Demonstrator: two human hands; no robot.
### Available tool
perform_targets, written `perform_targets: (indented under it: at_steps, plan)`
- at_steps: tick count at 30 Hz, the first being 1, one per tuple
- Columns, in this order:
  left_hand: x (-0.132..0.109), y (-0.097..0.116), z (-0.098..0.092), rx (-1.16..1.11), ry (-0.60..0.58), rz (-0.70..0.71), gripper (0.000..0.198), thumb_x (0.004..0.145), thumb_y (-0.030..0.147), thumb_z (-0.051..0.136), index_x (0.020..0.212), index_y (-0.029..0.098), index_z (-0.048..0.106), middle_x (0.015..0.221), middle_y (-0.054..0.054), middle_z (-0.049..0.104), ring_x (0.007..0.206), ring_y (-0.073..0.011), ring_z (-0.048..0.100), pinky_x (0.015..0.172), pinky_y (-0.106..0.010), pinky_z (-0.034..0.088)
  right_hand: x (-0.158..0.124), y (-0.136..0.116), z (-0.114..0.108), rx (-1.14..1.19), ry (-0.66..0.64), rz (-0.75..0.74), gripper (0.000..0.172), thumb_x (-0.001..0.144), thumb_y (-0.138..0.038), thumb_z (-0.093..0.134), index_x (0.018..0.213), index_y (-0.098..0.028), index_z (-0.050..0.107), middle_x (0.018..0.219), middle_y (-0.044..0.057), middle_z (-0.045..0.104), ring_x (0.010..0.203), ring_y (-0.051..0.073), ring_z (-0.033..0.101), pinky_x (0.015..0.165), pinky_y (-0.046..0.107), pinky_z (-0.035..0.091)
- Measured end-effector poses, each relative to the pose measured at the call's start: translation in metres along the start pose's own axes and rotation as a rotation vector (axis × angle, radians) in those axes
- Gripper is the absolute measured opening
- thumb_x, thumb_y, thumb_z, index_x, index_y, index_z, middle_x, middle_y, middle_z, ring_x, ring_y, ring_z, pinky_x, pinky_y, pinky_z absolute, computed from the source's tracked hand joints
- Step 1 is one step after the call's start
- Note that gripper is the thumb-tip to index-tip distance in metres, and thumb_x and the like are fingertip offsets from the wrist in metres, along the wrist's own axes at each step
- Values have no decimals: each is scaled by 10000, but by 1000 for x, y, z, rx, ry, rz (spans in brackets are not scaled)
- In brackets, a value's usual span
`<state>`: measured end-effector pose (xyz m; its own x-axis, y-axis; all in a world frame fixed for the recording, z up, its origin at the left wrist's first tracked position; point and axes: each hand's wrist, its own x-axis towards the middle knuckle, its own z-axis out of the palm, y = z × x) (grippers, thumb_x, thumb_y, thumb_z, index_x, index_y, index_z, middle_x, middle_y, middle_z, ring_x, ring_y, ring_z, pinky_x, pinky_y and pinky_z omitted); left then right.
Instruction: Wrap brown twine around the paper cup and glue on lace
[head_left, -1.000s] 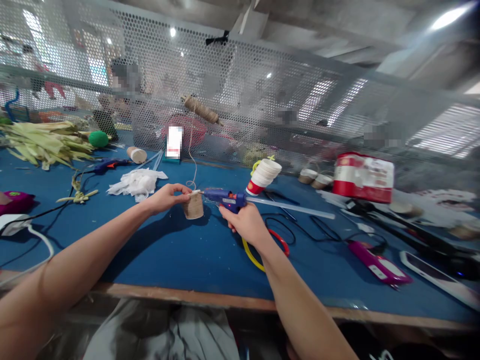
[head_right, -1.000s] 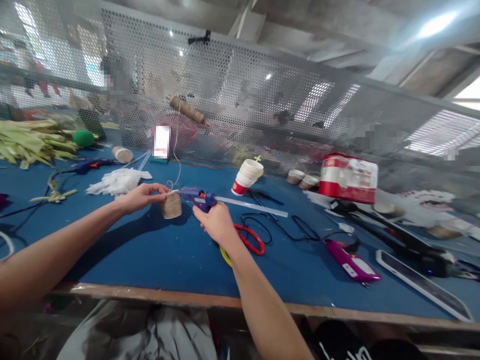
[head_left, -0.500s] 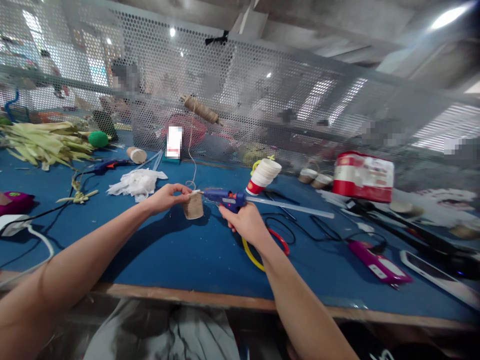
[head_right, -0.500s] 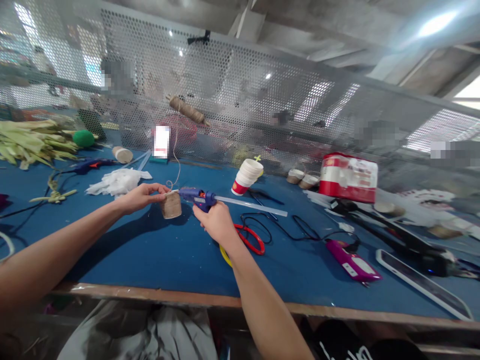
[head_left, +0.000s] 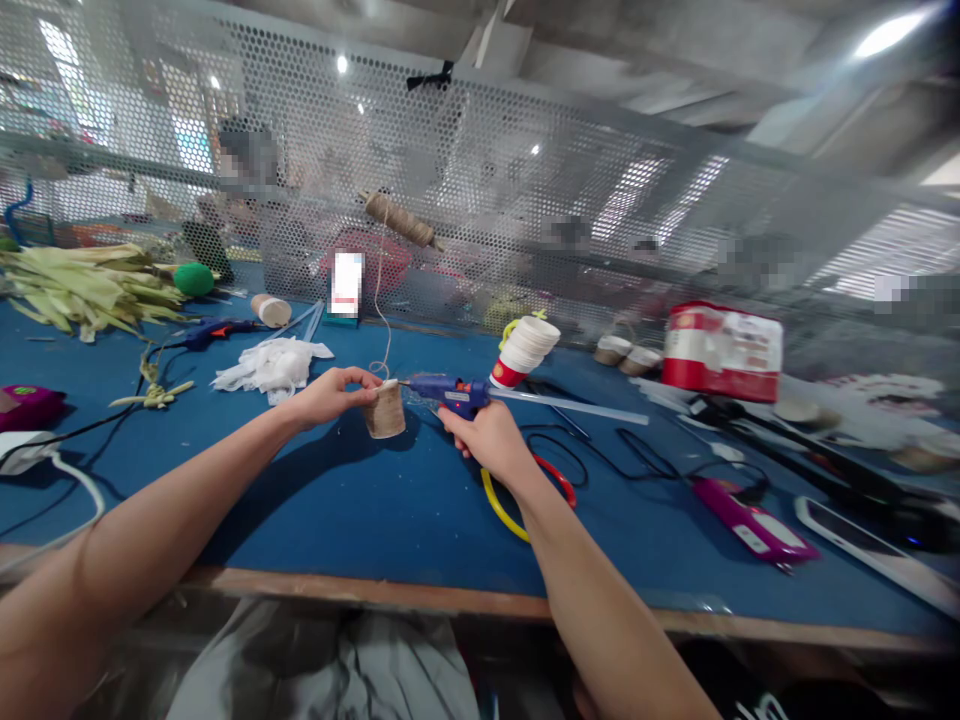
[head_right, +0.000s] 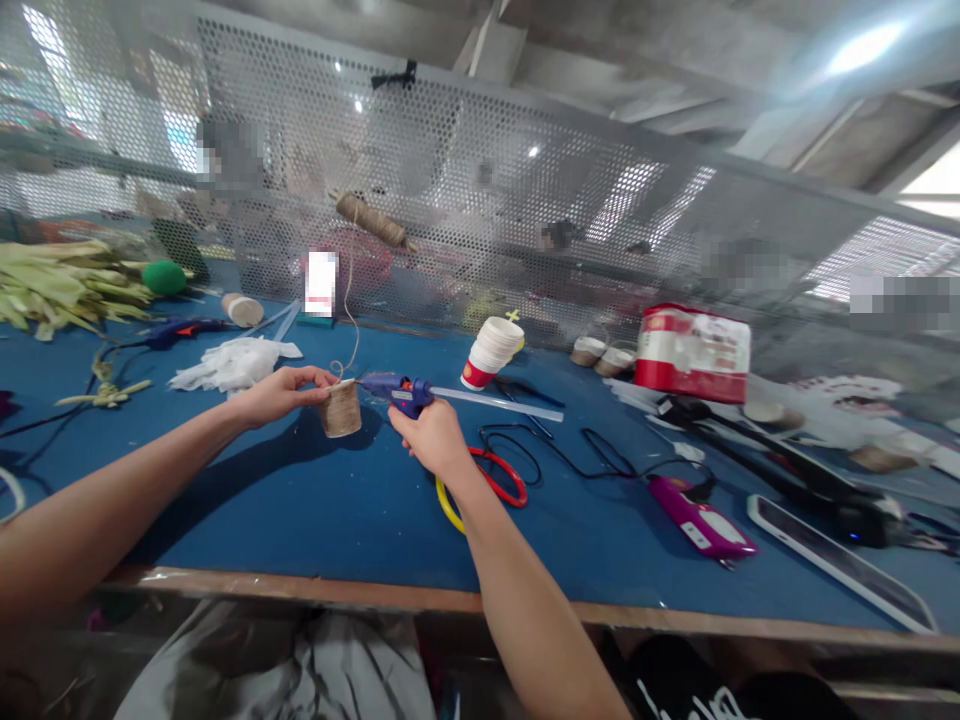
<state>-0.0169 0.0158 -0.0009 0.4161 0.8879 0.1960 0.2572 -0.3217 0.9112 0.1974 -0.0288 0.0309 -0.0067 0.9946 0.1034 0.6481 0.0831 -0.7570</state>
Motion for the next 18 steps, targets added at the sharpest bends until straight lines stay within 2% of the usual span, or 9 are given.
perform_targets:
  at_steps: [5,10,13,18]
  plan:
    - [0,-1,0,14,5,0,208,692,348,532,692,140,524,1071,-116,571,1033,-203,495,904,-329,351,8,6,-1,142,-25,8,193,670,-279,545,538,-141,516,354,-39,448,301,58,398,335,175,338]
    - [1,-3,-1,24,0,14,224,697,362,530,688,138,529,1064,-114,575,1033,-207,494,902,-329,350,38,21,-5,331,1,67,138,650,-250,596,622,-138,521,449,-36,506,381,60,454,378,169,365]
    - [0,-2,0,18,-6,12,225,702,360,529,685,136,520,1073,-118,571,1033,-198,493,893,-316,356,60,33,-4,251,47,139,187,709,-273,558,596,-131,512,461,-19,514,388,57,458,380,167,369]
    - [-2,4,1,95,-15,29,198,710,330,514,695,132,521,1079,-126,567,1022,-199,499,904,-327,344,83,45,2,74,60,230,313,747,-330,527,496,-159,452,340,-14,456,315,89,446,374,207,374]
